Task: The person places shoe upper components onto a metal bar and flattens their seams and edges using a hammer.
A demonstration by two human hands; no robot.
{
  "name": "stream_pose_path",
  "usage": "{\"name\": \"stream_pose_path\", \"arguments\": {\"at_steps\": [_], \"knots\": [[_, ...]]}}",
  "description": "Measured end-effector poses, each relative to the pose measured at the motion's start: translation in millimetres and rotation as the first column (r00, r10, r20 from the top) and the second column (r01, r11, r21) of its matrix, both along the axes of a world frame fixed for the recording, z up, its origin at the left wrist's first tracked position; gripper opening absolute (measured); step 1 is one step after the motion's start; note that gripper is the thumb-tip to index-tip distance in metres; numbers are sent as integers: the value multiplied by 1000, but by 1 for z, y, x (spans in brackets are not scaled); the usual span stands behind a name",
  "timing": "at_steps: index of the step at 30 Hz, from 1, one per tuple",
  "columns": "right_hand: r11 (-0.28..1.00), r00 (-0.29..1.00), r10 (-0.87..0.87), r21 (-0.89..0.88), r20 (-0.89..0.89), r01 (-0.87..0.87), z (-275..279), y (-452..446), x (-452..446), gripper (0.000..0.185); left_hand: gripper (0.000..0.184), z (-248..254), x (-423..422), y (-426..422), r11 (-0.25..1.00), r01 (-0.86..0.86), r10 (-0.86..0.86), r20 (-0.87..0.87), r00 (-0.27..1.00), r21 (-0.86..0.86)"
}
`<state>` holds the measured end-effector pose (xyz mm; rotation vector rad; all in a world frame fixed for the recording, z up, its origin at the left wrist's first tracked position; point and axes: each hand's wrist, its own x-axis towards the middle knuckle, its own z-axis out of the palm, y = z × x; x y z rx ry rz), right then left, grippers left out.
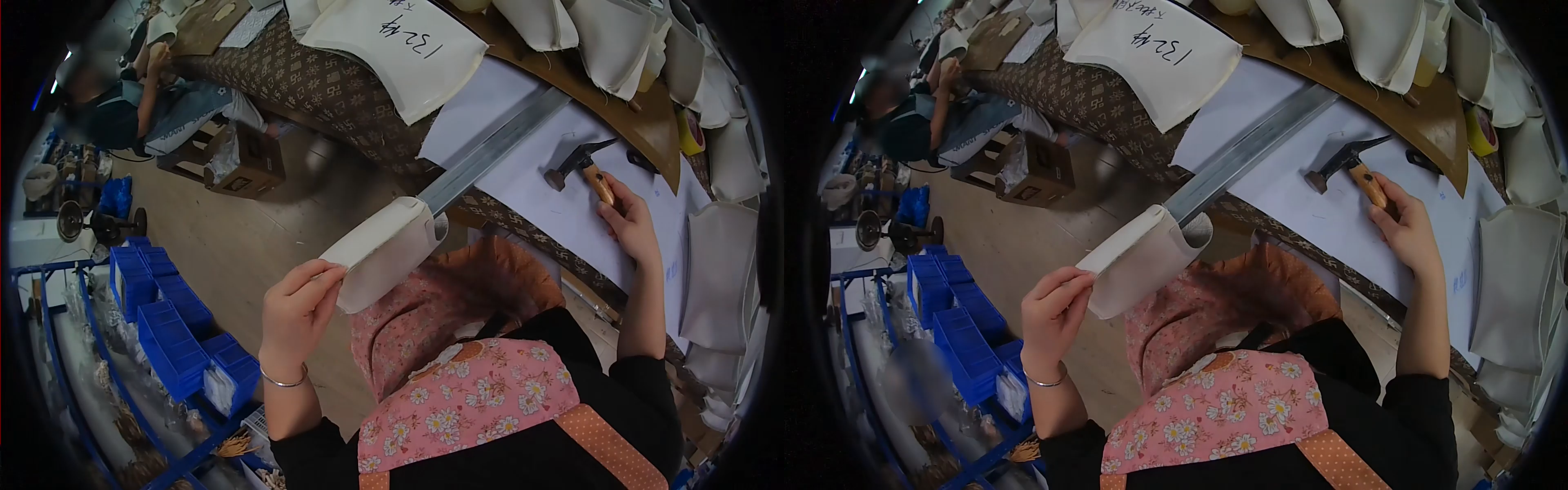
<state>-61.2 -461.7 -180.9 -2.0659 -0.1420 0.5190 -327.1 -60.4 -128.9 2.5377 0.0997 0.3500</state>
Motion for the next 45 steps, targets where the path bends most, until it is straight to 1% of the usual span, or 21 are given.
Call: {"name": "stream_pose_path", "arguments": {"at_steps": [4, 9, 12, 16, 20, 22, 24, 27, 29, 31, 32, 34, 35, 36, 37, 39, 40, 41, 42, 44, 45], "knots": [[1000, 1000, 18, -12, 11, -17, 6, 3, -2, 50, 24, 0, 20, -6, 1000, -6, 5, 24, 1000, 30], [998, 996, 68, -13, 58, -68, 3, -1, -1, 50, 23, -4, 54, -14, 985, 131, -141, 94, 986, 112], [996, 991, 94, -13, 99, -94, -1, -3, 0, 49, 22, -8, 76, -25, 979, 157, -170, 100, 980, 130], [993, 975, 120, -17, 185, -119, -5, -3, -2, 48, 19, -12, 103, -34, 979, 193, -197, 62, 978, 65], [993, 964, 122, -27, 235, -119, -1, 1, -6, 48, 12, -6, 121, -45, 982, 188, -188, -42, 981, 7], [986, 953, 160, -80, 256, -144, 5, 2, -7, 47, 10, -6, 125, -52, 984, 177, -176, -74, 982, -1], [987, 948, 157, -85, 277, -139, 5, 3, -8, 47, 8, -6, 127, -55, 988, 134, -130, -55, 990, 79], [992, 947, 123, -75, 298, -105, 2, 3, -12, 46, 10, -8, 122, -54, 987, 120, -117, -32, 993, 107], [995, 950, 91, -56, 299, -77, 0, 5, -17, 46, 13, -7, 115, -50, 976, 161, -162, 0, 987, 145], [993, 925, 28, 92, 378, -67, 0, 11, -27, 42, 16, -5, 106, -47, 965, 186, -194, 28, 981, 185], [993, 925, 35, 93, 380, -76, 6, 18, -31, 42, 21, -2, 103, -46, 949, 207, -213, 1, 977, 240], [972, 772, 175, 19, 611, -236, 27, 40, -40, 40, 26, 5, 94, -46, 928, 223, -226, -26, 974, 297], [971, 768, 177, 20, 615, -239, 34, 50, -43, 40, 30, 10, 89, -47, 905, 200, -161, -133, 978, 375], [936, 720, 268, 6, 640, -353, 40, 59, -47, 41, 34, 13, 85, -48, 873, 186, -86, -233, 969, 451], [887, 661, 353, -13, 662, -461, 45, 70, -51, 42, 34, 13, 81, -49, 872, 182, -83, -229, 970, 454], [869, 660, 351, 32, 664, -494, 50, 91, -54, 44, 37, 6, 75, -48, 906, 135, -84, -143, 986, 402], [859, 584, 412, -85, 699, -504, 55, 98, -54, 45, 37, 0, 71, -45, 906, 125, -75, -138, 988, 403], [841, 507, 475, -202, 720, -502, 58, 103, -55, 46, 38, -8, 67, -41, 957, 87, -69, -74, 995, 276], [838, 503, 479, -203, 719, -507, 58, 107, -55, 46, 39, -12, 63, -38, 989, 57, -56, -13, 998, 139], [841, 464, 320, -22, 826, -541, 56, 114, -53, 48, 39, -15, 59, -40, 991, 48, -52, 32, 998, 124], [836, 462, 329, -27, 823, -547, 51, 115, -54, 48, 38, -16, 58, -42, 993, 45, -54, 74, 996, 112]]}}
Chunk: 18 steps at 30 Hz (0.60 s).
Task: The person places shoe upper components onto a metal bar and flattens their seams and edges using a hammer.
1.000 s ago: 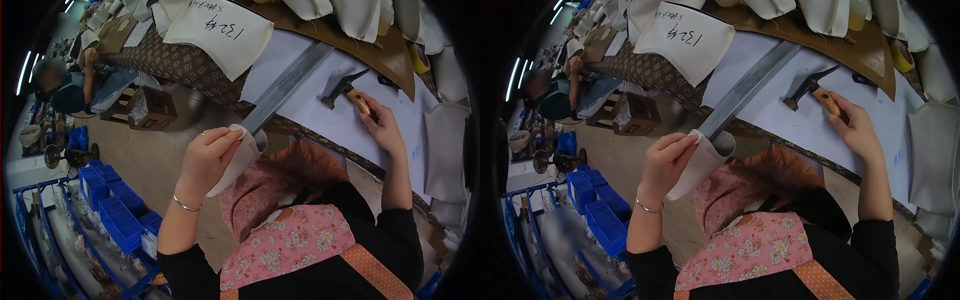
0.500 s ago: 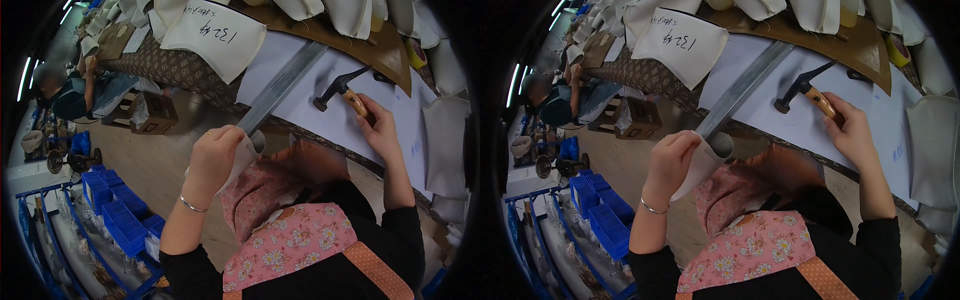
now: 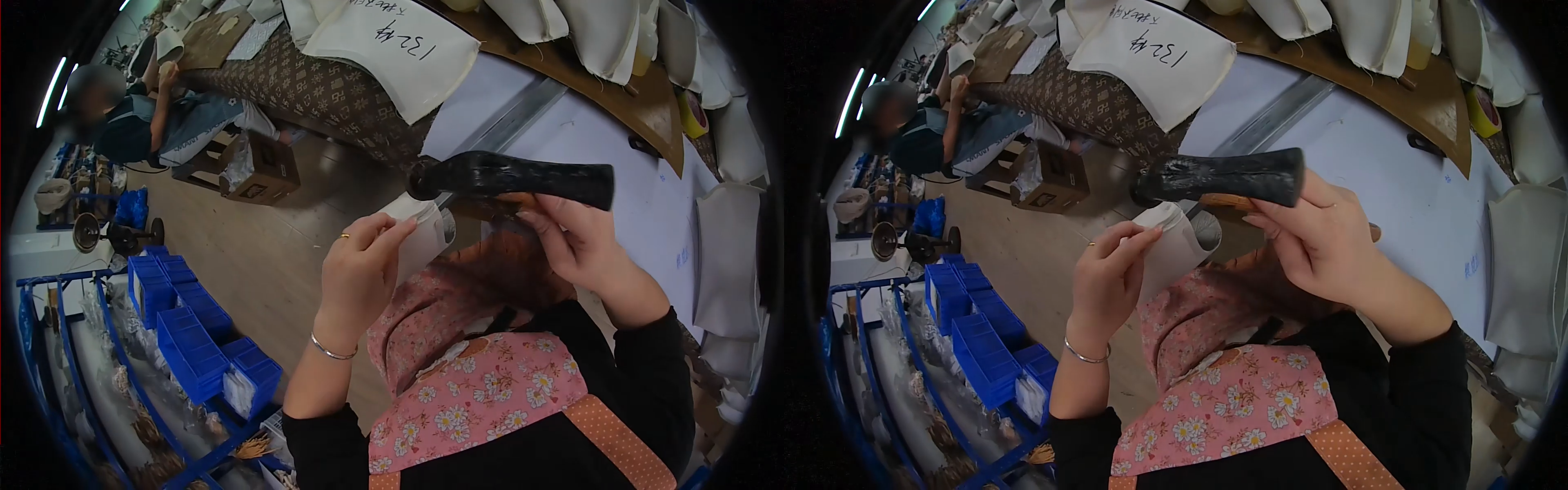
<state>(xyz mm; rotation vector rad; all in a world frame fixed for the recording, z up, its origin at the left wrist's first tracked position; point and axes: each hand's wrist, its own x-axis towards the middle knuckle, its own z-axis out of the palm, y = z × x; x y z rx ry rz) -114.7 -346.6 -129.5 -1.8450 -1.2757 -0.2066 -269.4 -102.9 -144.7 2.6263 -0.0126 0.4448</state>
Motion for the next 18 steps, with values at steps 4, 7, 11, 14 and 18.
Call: {"name": "stream_pose_path", "arguments": {"at_steps": [4, 7, 11, 14, 18], "knots": [[989, 1000, -8, -144, 18, 11, -1, 11, 5, 47, 35, -1, -1, -4, 1000, -4, 3, 36, 999, 27], [980, 996, -53, -190, 75, 66, 7, 9, 11, 49, 34, -9, -1, -2, 999, -12, 14, 71, 997, -30], [988, 983, 105, -97, -149, -120, 0, 5, 7, 55, 30, -14, -4, -2, 995, -42, 52, 97, 994, -95], [924, 998, 52, -381, 41, -32, 14, 18, 4, 57, 28, -6, -10, -5, 986, -101, 107, 42, 993, -131], [915, 990, 73, -403, 119, -19, 23, 17, 8, 60, 26, -4, -30, -2, 970, -240, 239, -19, 971, -30]]}}
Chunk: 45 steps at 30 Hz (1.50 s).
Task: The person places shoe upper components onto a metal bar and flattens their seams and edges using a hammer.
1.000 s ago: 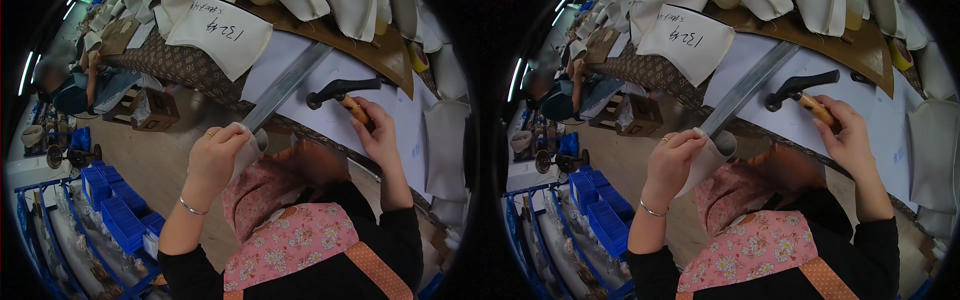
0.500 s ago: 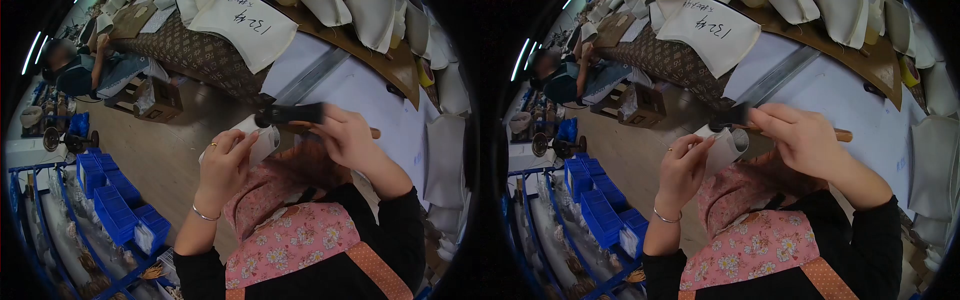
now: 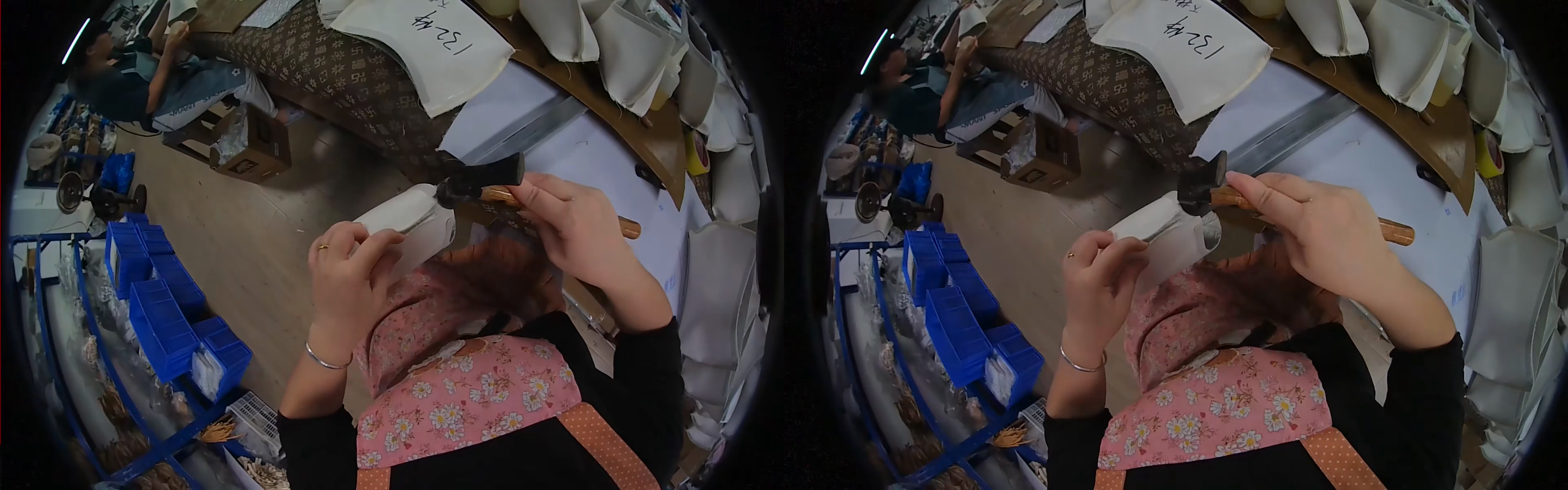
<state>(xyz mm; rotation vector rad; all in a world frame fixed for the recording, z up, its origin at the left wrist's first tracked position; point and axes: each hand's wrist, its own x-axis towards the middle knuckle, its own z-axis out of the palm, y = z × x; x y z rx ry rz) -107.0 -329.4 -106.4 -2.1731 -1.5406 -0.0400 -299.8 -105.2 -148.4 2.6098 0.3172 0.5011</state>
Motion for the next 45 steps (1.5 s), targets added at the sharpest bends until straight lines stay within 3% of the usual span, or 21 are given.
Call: {"name": "stream_pose_path", "arguments": {"at_steps": [4, 6, 7, 9, 11, 13, 16, 17, 20, 21, 23, 24, 26, 28, 30, 34, 36, 39, 41, 43, 45], "knots": [[998, 1000, 10, 55, -2, -10, 6, -6, 2, 62, 30, -17, 1, 2, 1000, 18, -16, 149, 989, -11], [918, 989, 28, 394, -145, 32, -8, -7, -4, 62, 35, -18, 4, 2, 996, 68, -75, 147, 986, 53], [950, 981, 71, 313, -179, -12, -6, -4, -2, 61, 35, -17, 3, 2, 997, 62, -68, 150, 986, 48], [992, 999, 45, -120, -24, -48, 13, 12, -4, 59, 38, -16, 4, 1, 996, 61, -67, 79, 995, 70], [995, 995, -4, -103, -96, -5, 12, 11, 3, 61, 38, -19, 3, 2, 994, 68, -75, 92, 993, 80], [986, 995, 94, 138, 15, -95, 20, 9, 5, 60, 38, -22, 3, 2, 996, 60, -67, 106, 992, 73], [943, 992, 110, 322, -61, -84, -4, 9, -4, 57, 35, -21, 2, 1, 996, 60, -67, 127, 990, 62], [944, 992, 113, 318, -56, -89, 0, 10, -4, 57, 33, -22, 2, 0, 999, 45, -48, 137, 989, 23], [996, 999, 38, -87, 14, -37, 15, 16, -1, 52, 29, -23, 4, 3, 999, 35, -32, 169, 985, -16], [994, 999, 49, -95, 14, -48, 9, 14, 0, 52, 28, -25, 3, 3, 999, 35, -29, 182, 983, -25], [919, 986, 166, 367, -31, -144, -8, 5, 1, 56, 27, -24, 2, 2, 997, 25, -13, 174, 985, -67], [932, 982, 158, 345, -105, -113, -2, 11, -7, 59, 27, -24, 1, 2, 995, 28, -11, 171, 985, -93], [988, 989, 139, -60, -60, -142, 2, 19, -11, 59, 27, -25, -1, 2, 994, 10, 11, 179, 984, -112], [995, 983, 77, -53, -168, -87, 1, 24, -10, 60, 27, -20, -5, 4, 992, 0, 24, 189, 982, -126], [988, 997, 71, -135, -14, -72, 9, 21, -4, 57, 29, -7, -15, 6, 998, -29, 24, 77, 997, 63], [985, 995, 75, -157, 58, -65, 28, 21, -8, 52, 32, -10, -23, 3, 994, -85, 88, 48, 995, -67], [964, 980, 148, 239, -135, -113, 13, 21, -13, 51, 35, -12, -21, 0, 993, -99, 101, 34, 994, -65], [978, 979, 135, -137, -154, -157, 8, 35, -18, 57, 35, -10, -23, 1, 987, -111, 117, 45, 992, -115], [990, 970, 97, -82, -224, -118, 16, 40, -16, 56, 36, -11, -34, 5, 982, -121, 130, 54, 990, -145], [973, 996, 84, -215, 9, -80, 30, 32, -11, 56, 37, -11, -40, 6, 973, -138, 151, 58, 987, -184], [974, 993, 106, -203, 41, -96, 42, 32, -12, 55, 41, -9, -44, 5, 977, -154, 162, 43, 986, -145]]}}
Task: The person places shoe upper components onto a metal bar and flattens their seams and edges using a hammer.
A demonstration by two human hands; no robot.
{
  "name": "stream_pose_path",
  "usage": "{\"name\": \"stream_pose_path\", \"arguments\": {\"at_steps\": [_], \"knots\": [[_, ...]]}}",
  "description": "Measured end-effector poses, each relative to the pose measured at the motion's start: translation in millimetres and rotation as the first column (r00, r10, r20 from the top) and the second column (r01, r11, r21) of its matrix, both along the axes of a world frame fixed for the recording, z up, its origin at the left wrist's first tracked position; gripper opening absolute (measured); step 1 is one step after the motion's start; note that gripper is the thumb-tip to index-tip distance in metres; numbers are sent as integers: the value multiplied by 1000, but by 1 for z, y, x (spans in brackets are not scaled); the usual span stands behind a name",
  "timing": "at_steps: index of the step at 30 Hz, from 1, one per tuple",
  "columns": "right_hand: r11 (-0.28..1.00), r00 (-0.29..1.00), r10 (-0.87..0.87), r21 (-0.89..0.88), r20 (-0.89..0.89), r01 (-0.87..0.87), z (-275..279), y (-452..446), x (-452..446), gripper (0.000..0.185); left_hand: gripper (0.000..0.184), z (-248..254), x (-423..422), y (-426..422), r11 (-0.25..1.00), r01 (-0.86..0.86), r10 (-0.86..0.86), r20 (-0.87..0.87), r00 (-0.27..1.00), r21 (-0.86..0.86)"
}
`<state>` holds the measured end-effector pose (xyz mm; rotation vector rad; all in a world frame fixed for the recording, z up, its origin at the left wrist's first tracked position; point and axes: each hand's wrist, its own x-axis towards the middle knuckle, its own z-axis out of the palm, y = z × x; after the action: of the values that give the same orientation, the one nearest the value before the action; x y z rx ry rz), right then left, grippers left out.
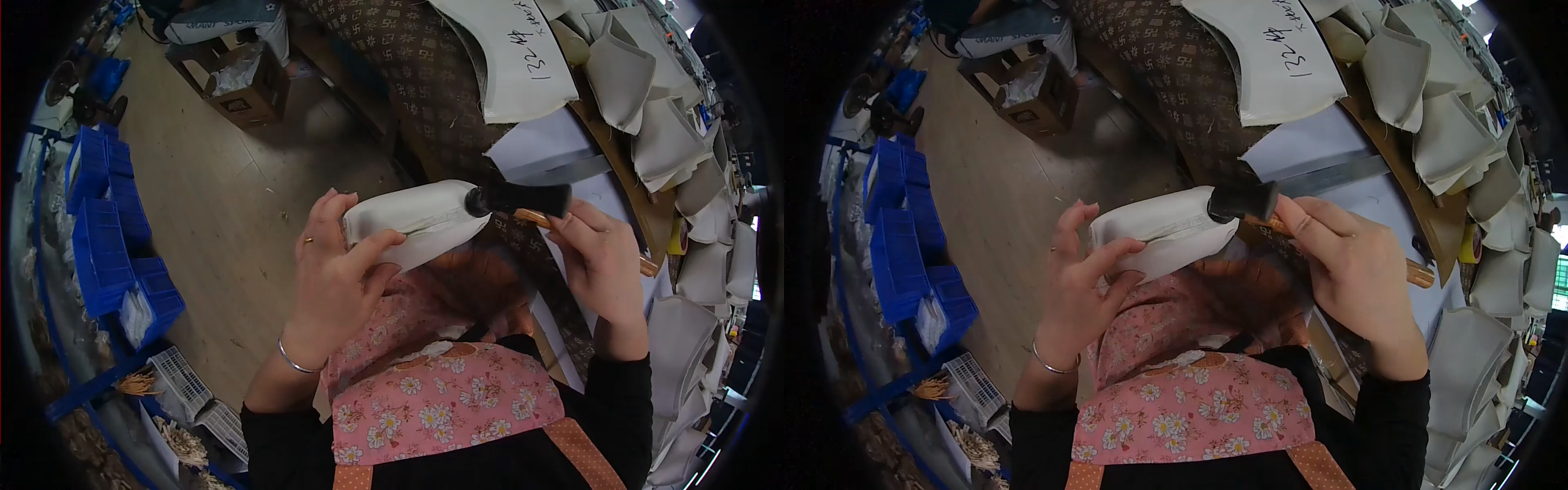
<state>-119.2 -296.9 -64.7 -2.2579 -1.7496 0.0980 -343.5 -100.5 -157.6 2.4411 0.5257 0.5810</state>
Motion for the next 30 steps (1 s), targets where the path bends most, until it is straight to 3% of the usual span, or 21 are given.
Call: {"name": "stream_pose_path", "arguments": {"at_steps": [2, 4, 5, 7, 9, 11, 12, 14, 17, 18, 22, 24, 25, 27, 28, 30], "knots": [[999, 999, 29, 19, 34, -29, -4, 3, -1, 54, 44, -4, 2, -2, 1000, -11, 12, 10, 1000, -27], [943, 972, 165, 315, -167, -106, -25, 7, -7, 52, 48, -5, 2, -2, 998, -20, 21, 17, 1000, -56], [943, 971, 169, 313, -169, -110, -25, 12, -10, 52, 51, -3, 0, -2, 999, -17, 16, -13, 1000, -29], [998, 961, 4, 58, -277, 13, -20, 25, -16, 48, 53, 2, -4, 0, 1000, -13, 13, -41, 999, 3], [997, 977, 9, 82, -214, 8, -10, 22, -12, 49, 59, 8, -13, 2, 997, -6, 14, -98, 995, 76], [999, 1000, -7, -47, -19, 7, 5, 14, -9, 48, 59, 7, -18, 2, 999, -28, 33, -113, 993, 40], [999, 1000, -4, -47, -16, 3, 5, 14, -8, 48, 60, 6, -19, 2, 999, -42, 42, -130, 991, 4], [981, 993, 113, 165, -34, -106, 5, 14, -6, 48, 60, -1, -17, 2, 998, -53, 48, -109, 993, -39], [982, 973, 137, 158, -187, -108, -24, 10, -10, 46, 61, -9, -17, 1, 995, -58, 50, -94, 994, -85], [995, 983, 101, 0, -154, -102, -16, 28, -19, 43, 61, -9, -17, 2, 995, -58, 51, -87, 995, -77], [999, 989, 38, 3, -143, -38, -3, 24, -9, 47, 61, -9, -24, 8, 991, -47, 38, -71, 997, -122], [997, 995, 69, -47, 74, -66, 10, 17, -5, 55, 61, -19, -23, 9, 980, -36, 38, 11, 999, -197], [997, 995, 71, -48, 76, -68, 6, 14, -5, 55, 61, -22, -21, 9, 979, -37, 40, 13, 999, -198], [948, 983, 161, 291, -83, -131, -7, 10, -6, 54, 61, -27, -15, 6, 981, 6, 18, 119, 993, -196], [948, 983, 164, 287, -85, -134, -8, 13, -9, 54, 61, -27, -15, 5, 980, 2, 21, 117, 993, -200], [992, 987, 128, 2, -100, -129, -7, 29, -18, 45, 62, -25, -14, 4, 989, -23, 40, 110, 993, -149]]}}
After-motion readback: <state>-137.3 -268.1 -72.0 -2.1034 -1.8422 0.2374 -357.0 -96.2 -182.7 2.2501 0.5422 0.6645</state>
